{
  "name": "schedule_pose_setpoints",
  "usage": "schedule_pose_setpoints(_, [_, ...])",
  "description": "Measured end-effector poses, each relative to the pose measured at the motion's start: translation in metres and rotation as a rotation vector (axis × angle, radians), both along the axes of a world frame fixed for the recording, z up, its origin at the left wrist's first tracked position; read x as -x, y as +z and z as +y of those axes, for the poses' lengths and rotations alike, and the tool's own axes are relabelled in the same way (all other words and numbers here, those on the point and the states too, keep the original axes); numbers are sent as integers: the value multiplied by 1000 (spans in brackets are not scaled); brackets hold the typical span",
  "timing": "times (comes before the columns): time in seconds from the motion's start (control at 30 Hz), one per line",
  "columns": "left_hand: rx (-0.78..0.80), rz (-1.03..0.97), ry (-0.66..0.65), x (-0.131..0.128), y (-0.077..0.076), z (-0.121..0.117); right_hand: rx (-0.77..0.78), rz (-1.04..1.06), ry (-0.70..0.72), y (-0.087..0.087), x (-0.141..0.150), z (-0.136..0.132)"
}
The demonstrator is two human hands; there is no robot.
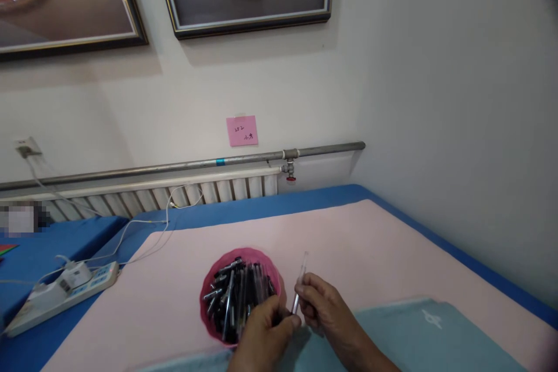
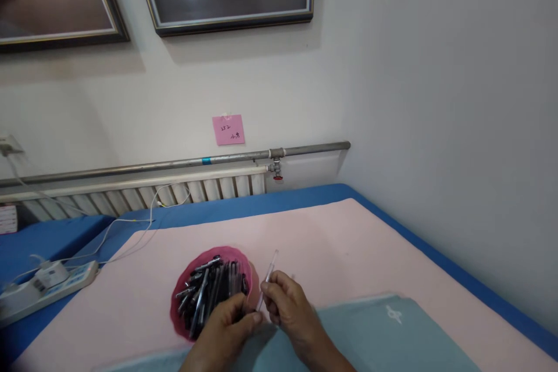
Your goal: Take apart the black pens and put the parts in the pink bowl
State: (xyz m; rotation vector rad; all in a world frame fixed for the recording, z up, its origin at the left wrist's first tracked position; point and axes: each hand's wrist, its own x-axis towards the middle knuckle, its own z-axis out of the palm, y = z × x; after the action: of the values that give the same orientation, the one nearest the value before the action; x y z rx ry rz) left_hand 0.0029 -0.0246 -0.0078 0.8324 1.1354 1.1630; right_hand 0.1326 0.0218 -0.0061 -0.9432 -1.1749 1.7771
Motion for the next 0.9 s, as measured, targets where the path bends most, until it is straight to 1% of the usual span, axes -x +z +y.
schedule_pose_setpoints(0.1, [103,-67,-176,1,9,-3,39,125,28,3,-2,1])
schedule_pose_setpoints(0.17, [223,-125,-229,1,14,-4,53,213,35,3,-2,2])
schedule_pose_setpoints(0.23, [262,-129,-202,-1,13,-4,42,241,22,2,-3,3])
schedule_pose_setpoints(0.27, [237,-122,-169,-3,11,-3,28,223,10,1,-3,4])
schedule_pose_setpoints(0.37, [65,-99,-69,-8,1,-1,-13,131,-19,-1,-3,4])
schedule_pose_setpoints(0.4, [19,-97,-49,-9,-2,-1,-21,115,-19,-1,-3,3])
schedule_pose_setpoints(0.43, [5,-95,-45,-9,-3,-1,-22,115,-17,-1,-3,3])
schedule_pose_setpoints(0.5, [77,-89,-99,-7,-2,-2,-4,143,-9,-1,-3,2])
schedule_pose_setpoints(0.57, [224,-91,-172,-4,3,-3,21,176,-5,-1,-3,1])
schedule_pose_setpoints(0.6, [271,-82,-192,-3,5,-3,28,179,-4,-1,-3,1])
schedule_pose_setpoints(0.63, [282,-70,-198,-2,6,-3,29,169,-6,-1,-3,0])
schedule_pose_setpoints(0.67, [260,-64,-193,-1,7,-3,26,149,-7,-1,-3,0])
schedule_pose_setpoints(0.77, [155,-71,-180,2,4,-2,35,92,-7,-1,-1,-3])
schedule_pose_setpoints(0.83, [181,-99,-202,6,3,-2,54,110,-14,-1,1,-5])
schedule_pose_setpoints(0.9, [255,-148,-231,10,3,-3,65,176,-18,0,3,-7])
